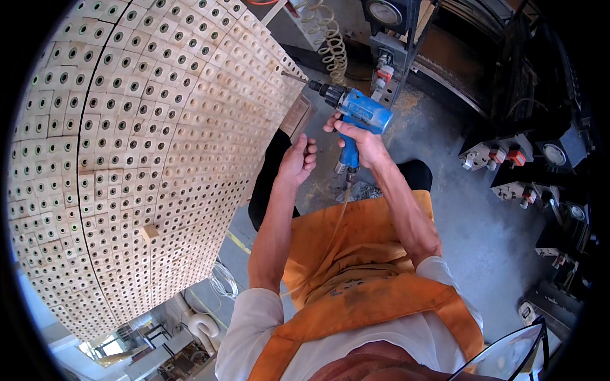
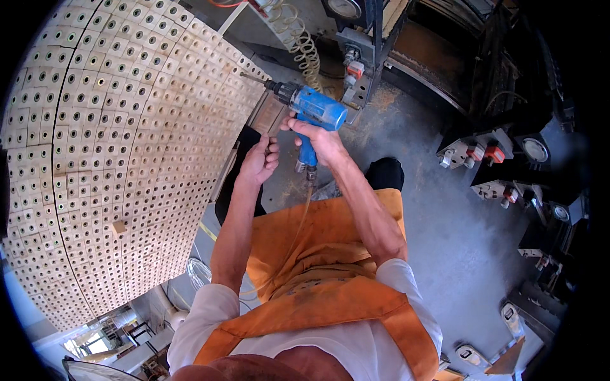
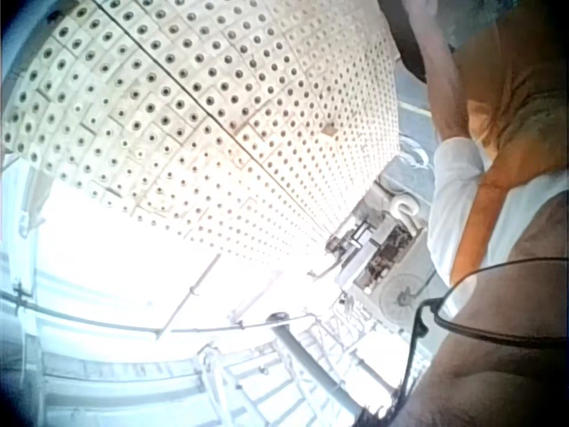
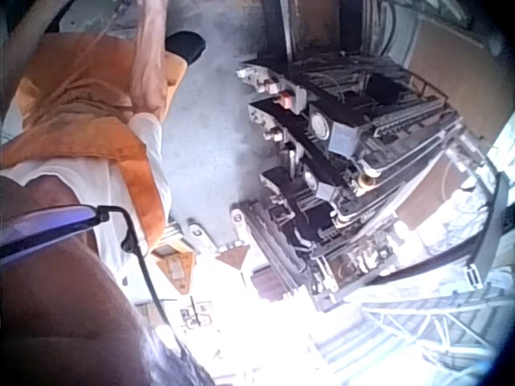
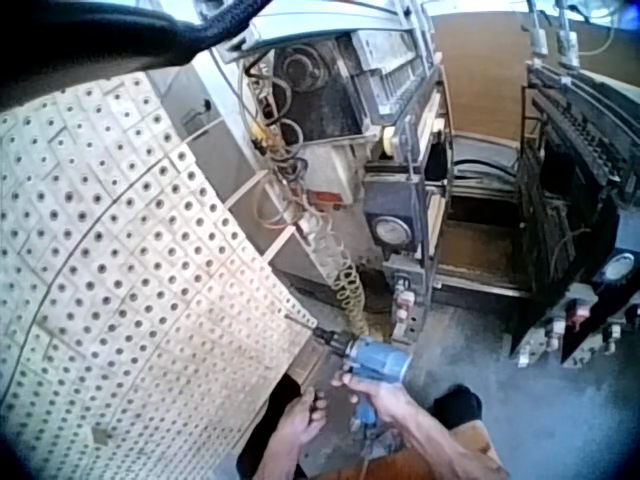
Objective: The person uses a blue pneumatic drill to drive screws into a large, curved wooden board with a grid of pre-drilled holes. The person repeatedly picks up screws from a plastic bag on the floor and secures them into the board.
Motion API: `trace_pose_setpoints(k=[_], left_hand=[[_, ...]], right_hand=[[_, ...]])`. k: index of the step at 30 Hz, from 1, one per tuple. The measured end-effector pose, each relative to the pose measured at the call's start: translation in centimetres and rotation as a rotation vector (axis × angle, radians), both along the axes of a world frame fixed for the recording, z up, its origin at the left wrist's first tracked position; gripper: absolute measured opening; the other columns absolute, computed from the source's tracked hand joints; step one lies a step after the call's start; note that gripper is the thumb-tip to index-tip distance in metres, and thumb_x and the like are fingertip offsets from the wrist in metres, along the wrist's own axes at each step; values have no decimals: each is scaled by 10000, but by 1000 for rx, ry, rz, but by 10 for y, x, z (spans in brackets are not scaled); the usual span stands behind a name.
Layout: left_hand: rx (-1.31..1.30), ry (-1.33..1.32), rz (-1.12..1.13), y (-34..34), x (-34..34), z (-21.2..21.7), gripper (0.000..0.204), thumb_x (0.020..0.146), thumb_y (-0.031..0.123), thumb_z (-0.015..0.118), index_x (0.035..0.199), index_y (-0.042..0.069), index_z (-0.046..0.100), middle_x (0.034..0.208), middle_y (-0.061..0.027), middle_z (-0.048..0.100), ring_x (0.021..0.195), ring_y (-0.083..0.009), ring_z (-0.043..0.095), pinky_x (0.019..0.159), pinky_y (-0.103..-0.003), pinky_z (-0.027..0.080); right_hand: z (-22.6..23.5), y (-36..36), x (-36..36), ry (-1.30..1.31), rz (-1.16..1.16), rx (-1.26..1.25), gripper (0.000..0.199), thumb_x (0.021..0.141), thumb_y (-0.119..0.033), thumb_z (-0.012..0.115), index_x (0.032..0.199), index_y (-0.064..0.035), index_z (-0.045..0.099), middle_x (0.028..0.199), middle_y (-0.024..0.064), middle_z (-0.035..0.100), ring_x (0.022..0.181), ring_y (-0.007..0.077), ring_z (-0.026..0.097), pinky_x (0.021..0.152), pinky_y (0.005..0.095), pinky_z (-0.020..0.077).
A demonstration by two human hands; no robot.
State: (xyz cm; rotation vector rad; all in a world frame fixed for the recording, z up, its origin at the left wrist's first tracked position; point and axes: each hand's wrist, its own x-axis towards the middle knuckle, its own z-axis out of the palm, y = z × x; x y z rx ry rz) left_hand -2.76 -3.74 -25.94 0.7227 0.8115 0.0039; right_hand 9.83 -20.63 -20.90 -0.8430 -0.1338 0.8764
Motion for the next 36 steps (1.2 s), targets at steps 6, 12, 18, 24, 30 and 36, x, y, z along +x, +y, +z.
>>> trace_pose_setpoints(k=[6,12,18,24,30,36], left_hand=[[40,-89,-75,1,6,14,298,963,267,554,1118,15,584,797,-2,522,630,-79,465,537,-205,400],[148,-180,-43,10,23,29,226,969,186,521,1125,29,568,855,2,564,699,-86,502,601,-207,420],[85,-377,124,38,57,51,200,978,217,518,1075,50,571,843,9,560,661,-69,486,581,-195,411],[117,-354,4,30,75,59,205,977,243,527,1034,49,566,796,2,525,619,-68,444,527,-199,379],[235,-242,-42,29,92,60,203,981,225,517,1053,41,563,782,6,516,611,-71,424,517,-202,362],[68,-387,158,36,107,46,238,982,202,507,1164,57,558,810,0,539,636,-74,443,534,-206,374]], right_hand=[[2,-1,1,0,3,-25,231,863,-115,644,1072,-38,583,990,78,658,949,181,650,624,266,463],[1,-3,4,-16,11,-17,243,866,-116,642,1089,-38,585,1015,90,662,966,198,655,626,271,469],[3,-24,-4,-34,23,-27,269,856,-114,658,1102,-35,581,1037,103,661,980,215,655,622,259,467],[-21,-61,1,58,120,1,285,842,-125,672,1097,-38,582,1029,103,657,991,219,652,618,254,476],[-29,-54,-3,53,62,-28,253,859,-103,651,1093,-35,581,1028,97,655,997,204,646,617,241,472],[-28,-6,-5,114,-6,63,214,869,-107,648,1058,-41,574,998,92,656,972,200,652,605,245,469]])
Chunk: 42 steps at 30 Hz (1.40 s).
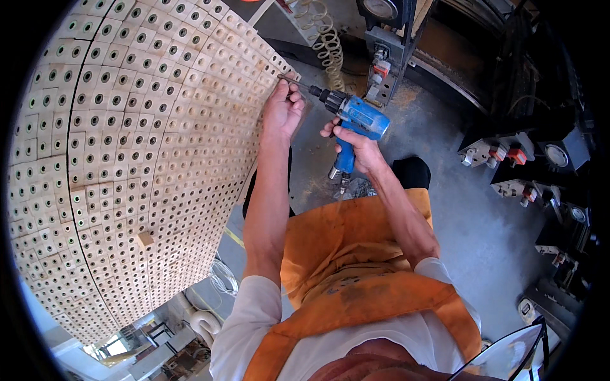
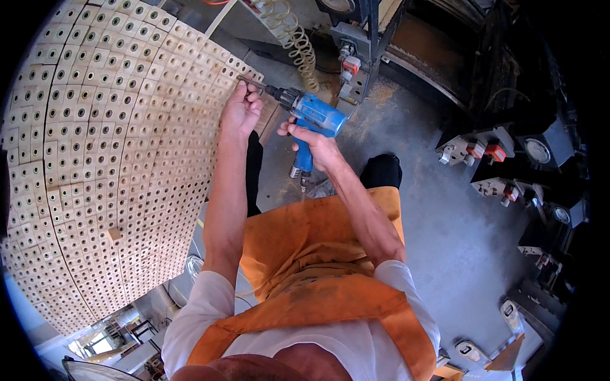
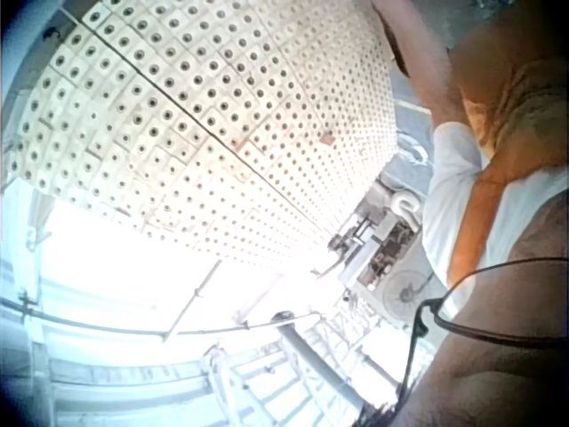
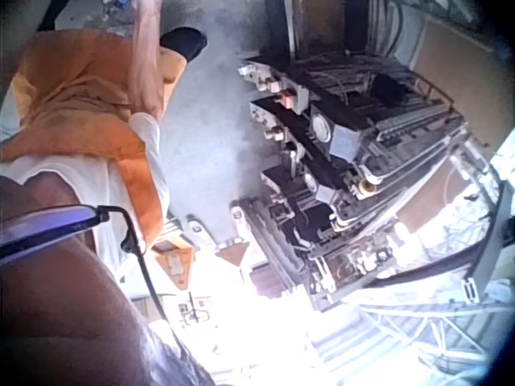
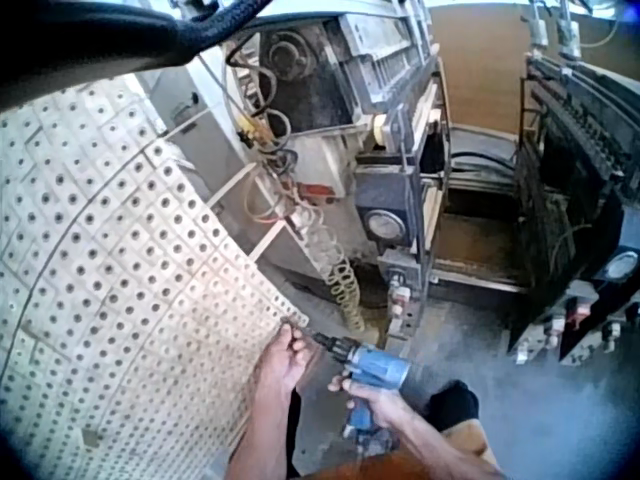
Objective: The person uses a blue pneumatic drill to drive screws into a large, curved wooden board with a grid of pre-drilled holes. The person repeatedly picks up screws from a plastic bag on the floor and secures them into the board.
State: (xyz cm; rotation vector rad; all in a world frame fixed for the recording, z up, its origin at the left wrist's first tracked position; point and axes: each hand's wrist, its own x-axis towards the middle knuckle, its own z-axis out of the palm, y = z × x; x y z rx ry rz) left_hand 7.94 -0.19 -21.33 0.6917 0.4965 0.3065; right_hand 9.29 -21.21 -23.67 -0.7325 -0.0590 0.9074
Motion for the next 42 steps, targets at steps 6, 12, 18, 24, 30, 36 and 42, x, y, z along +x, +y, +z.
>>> trace_pose_setpoints(k=[6,12,18,24,30,36,42], left_hand=[[20,-42,10,1,-4,-7,250,972,155,512,1183,25,541,845,-18,558,699,-106,514,609,-226,453],[178,239,47,-23,-29,0,246,981,213,502,1073,-9,552,940,-102,606,816,-170,609,682,-270,511],[225,351,-109,-17,-65,-27,323,971,347,523,1050,39,577,856,-21,579,720,-105,560,641,-227,492],[124,111,-162,-12,-60,-10,297,964,262,551,1151,33,582,857,-9,566,746,-106,545,702,-219,494],[16,61,-157,1,-40,-10,201,935,247,602,1015,64,612,767,22,567,653,-81,526,620,-222,479],[231,246,-317,-5,-29,-6,253,912,308,635,971,64,610,734,35,550,624,-66,491,552,-201,414],[301,399,-362,2,-29,-7,254,918,302,629,949,51,610,727,26,550,621,-81,509,566,-217,439]], right_hand=[[3,6,3,-15,18,-5,224,854,-103,662,1049,-41,572,966,84,656,951,193,655,597,245,464],[4,5,5,-72,13,-59,218,848,-101,666,1037,-44,574,962,79,660,942,185,656,597,253,460],[10,7,4,-63,2,-77,211,853,-84,655,1046,-34,585,968,87,662,945,195,658,603,269,471],[12,-21,1,-58,14,-59,260,857,-115,659,1090,-36,577,1023,100,657,992,208,650,619,257,481],[-5,-65,-1,-35,131,-63,270,849,-104,660,1098,-44,575,1044,95,647,1000,212,643,622,246,483],[-22,-75,1,14,145,-49,273,843,-100,666,1096,-49,576,1034,93,647,990,211,644,614,242,479],[-34,-72,-6,31,126,-50,277,840,-105,675,1096,-48,583,1029,91,660,987,208,651,620,253,473]])
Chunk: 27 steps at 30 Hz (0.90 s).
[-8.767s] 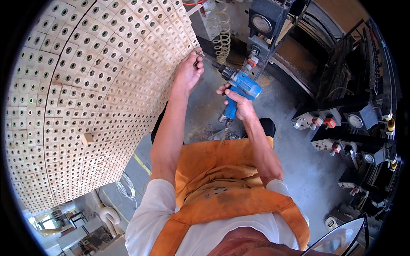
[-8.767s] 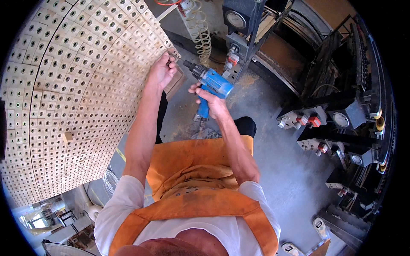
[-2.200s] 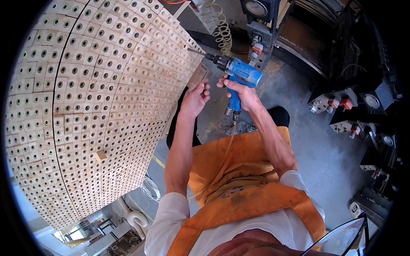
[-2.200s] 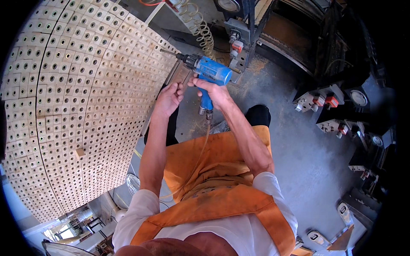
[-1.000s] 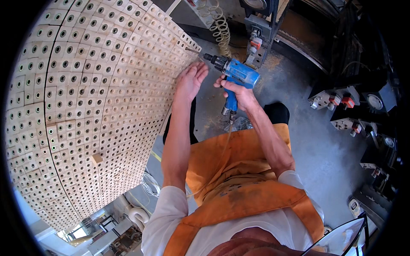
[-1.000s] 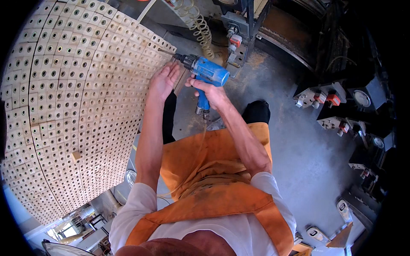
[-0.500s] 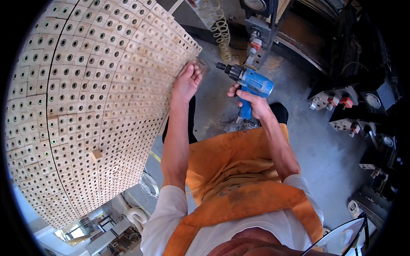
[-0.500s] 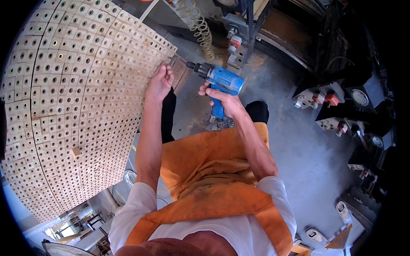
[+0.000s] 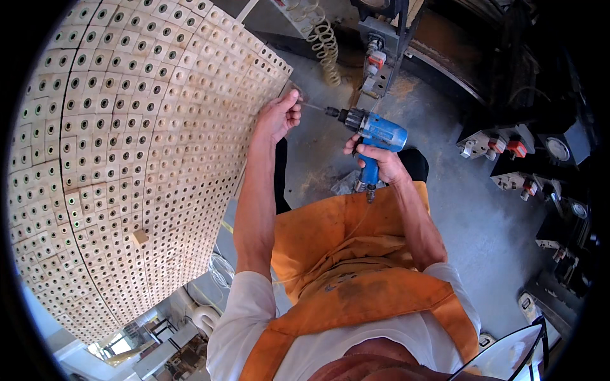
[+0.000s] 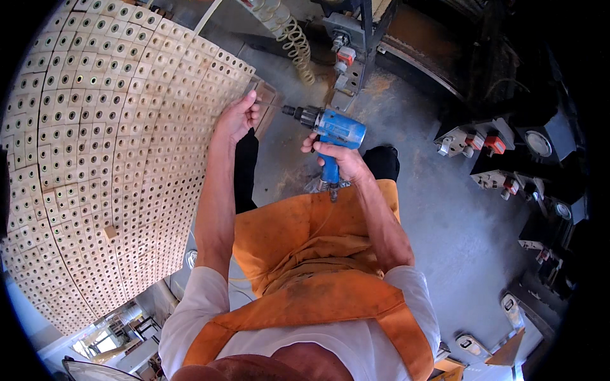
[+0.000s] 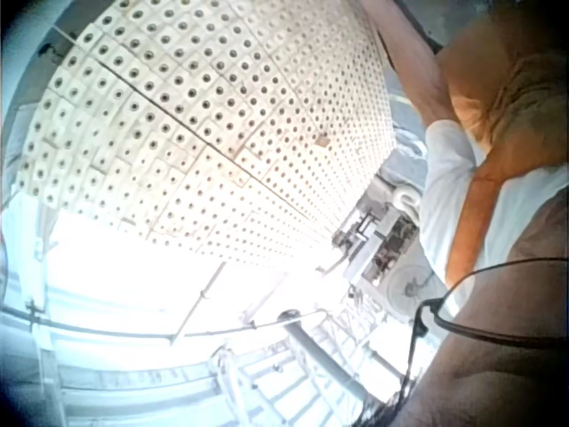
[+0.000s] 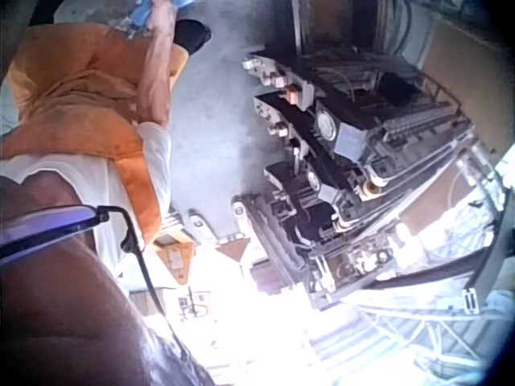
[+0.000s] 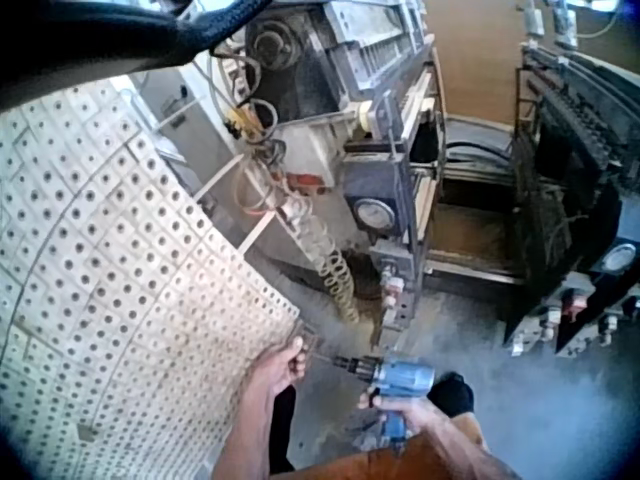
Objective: The person uses a blue pneumatic drill to drive screws into a large, curved wooden board with a grid of pre-drilled holes. The person repeatedly picks up screws from a plastic bag on the floor and secures them into the board.
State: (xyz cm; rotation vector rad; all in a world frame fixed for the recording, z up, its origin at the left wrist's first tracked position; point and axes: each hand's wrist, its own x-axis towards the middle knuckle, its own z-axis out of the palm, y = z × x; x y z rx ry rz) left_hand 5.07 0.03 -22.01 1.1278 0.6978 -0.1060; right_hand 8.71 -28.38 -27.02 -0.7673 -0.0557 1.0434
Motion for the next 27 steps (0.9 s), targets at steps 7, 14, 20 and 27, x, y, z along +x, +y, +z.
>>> trace_pose_setpoints(k=[7,14,20,27], left_hand=[[44,-23,90,-6,17,-2,265,936,305,600,985,46,612,720,19,542,627,-107,537,602,-254,488],[-173,-264,293,-2,29,-6,247,973,229,529,1149,64,582,826,14,544,746,-111,525,734,-275,494],[-228,-313,340,1,26,-14,239,972,206,524,1167,79,575,847,15,555,761,-110,531,753,-285,493],[-188,-188,316,-3,4,-22,222,975,196,516,1157,88,584,844,18,573,764,-113,557,722,-291,506]], right_hand=[[-1,14,-6,-41,-65,-17,262,860,-104,647,1107,-49,579,1060,98,646,1003,210,640,623,254,477],[15,60,-2,18,-149,38,226,874,-87,632,1088,-41,575,1048,107,657,983,217,656,620,258,482],[17,76,4,22,-137,48,218,865,-77,641,1067,-33,572,1007,102,658,966,217,661,602,253,481],[17,78,9,-51,-110,7,219,865,-80,637,1067,-25,571,990,97,653,969,213,655,619,260,475]])
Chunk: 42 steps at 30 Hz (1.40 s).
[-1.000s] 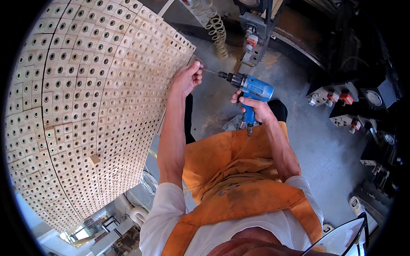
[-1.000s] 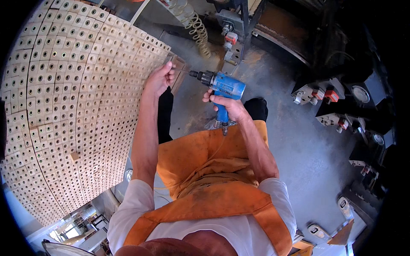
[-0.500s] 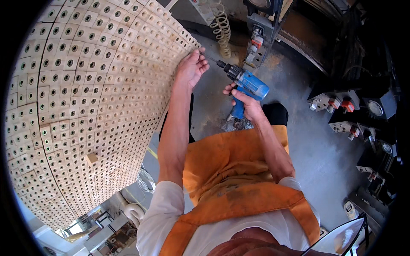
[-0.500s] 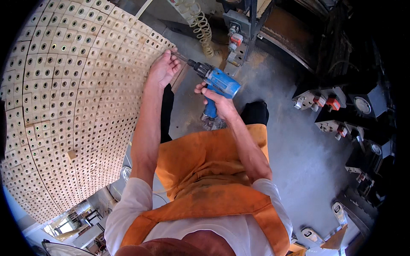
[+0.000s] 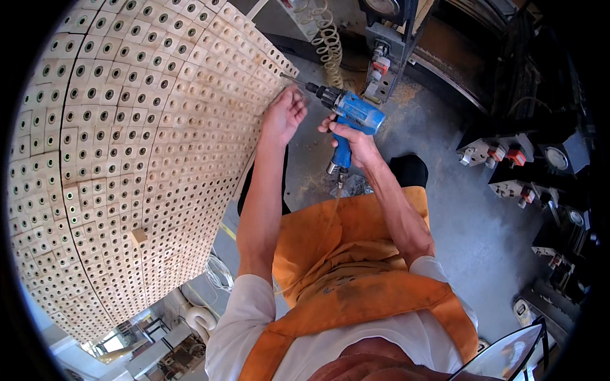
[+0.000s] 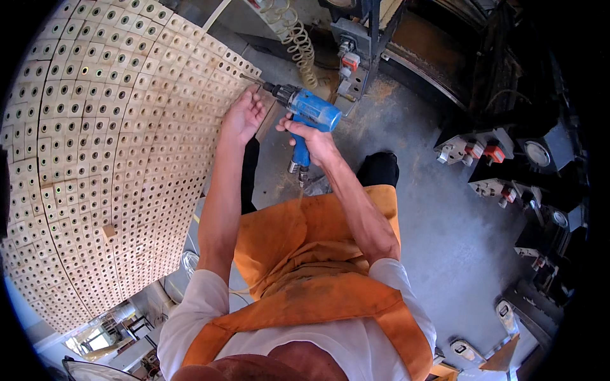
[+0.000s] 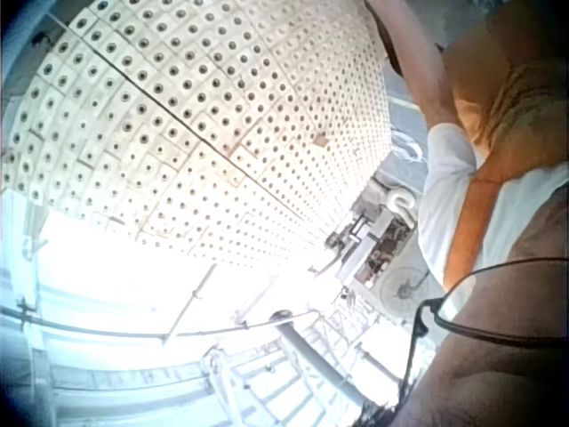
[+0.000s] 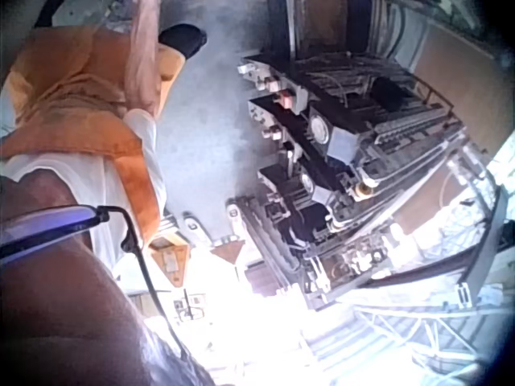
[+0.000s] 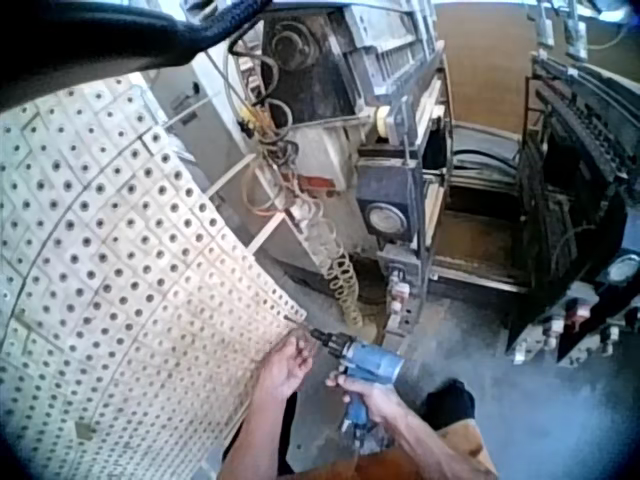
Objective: The person uses a blue pneumatic drill to drive screws into a large, curved wooden board with a grid of pre-drilled holes. The person repeatedly picks up screws from a plastic bag on the floor and secures them into the board.
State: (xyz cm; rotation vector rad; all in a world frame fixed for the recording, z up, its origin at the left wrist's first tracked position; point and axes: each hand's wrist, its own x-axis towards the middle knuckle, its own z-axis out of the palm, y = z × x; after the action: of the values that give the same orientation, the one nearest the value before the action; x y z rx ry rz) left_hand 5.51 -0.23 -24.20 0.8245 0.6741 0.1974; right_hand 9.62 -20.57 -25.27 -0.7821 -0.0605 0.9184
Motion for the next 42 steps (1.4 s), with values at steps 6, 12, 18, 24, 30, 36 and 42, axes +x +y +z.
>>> trace_pose_setpoints(k=[6,12,18,24,30,36,42], left_hand=[[-27,193,-101,-16,-51,-35,221,965,211,534,1135,84,594,875,31,592,770,-112,557,747,-289,496],[-49,269,-166,-36,-106,-62,231,973,193,518,1156,65,575,881,3,607,756,-126,599,708,-290,531],[136,490,-312,-76,-138,-73,249,973,205,521,1166,57,573,955,-30,622,856,-153,622,747,-306,543],[447,689,-640,-122,-150,-151,284,920,265,576,1035,19,658,952,-102,693,860,-213,666,714,-333,534],[988,557,-1806,-170,-253,-324,324,821,241,537,971,-6,683,1082,-243,637,1051,-383,596,882,-445,479],[946,863,-1517,-178,-289,-387,452,811,203,564,1201,-22,523,1058,-238,645,1029,-422,598,895,-446,487],[411,945,-790,-173,-240,-431,504,817,63,533,1315,46,454,1009,-189,648,861,-380,639,736,-442,557]], right_hand=[[4,1,-3,16,-8,1,220,867,-82,634,1070,-27,571,1024,109,655,983,219,654,618,262,476],[1,-24,-6,61,-30,51,227,866,-93,632,1074,-27,568,1054,119,651,999,222,650,616,259,488],[-21,-110,-28,125,-164,6,223,864,-94,621,1064,-12,564,1061,143,626,1021,249,630,605,243,530],[-41,-210,-84,370,-420,103,224,887,-104,604,1091,-20,564,1105,143,608,1062,267,601,624,255,510],[-62,-235,-109,330,-485,-122,266,879,-120,614,1118,-20,554,1107,151,609,1074,276,597,636,260,515],[-90,-211,-110,378,-447,-313,307,831,-124,649,1104,-22,553,1063,160,618,1037,263,616,629,256,513],[-107,-181,-93,544,-296,-550,309,833,-121,632,1114,-24,547,1060,137,623,1019,250,629,615,244,526]])
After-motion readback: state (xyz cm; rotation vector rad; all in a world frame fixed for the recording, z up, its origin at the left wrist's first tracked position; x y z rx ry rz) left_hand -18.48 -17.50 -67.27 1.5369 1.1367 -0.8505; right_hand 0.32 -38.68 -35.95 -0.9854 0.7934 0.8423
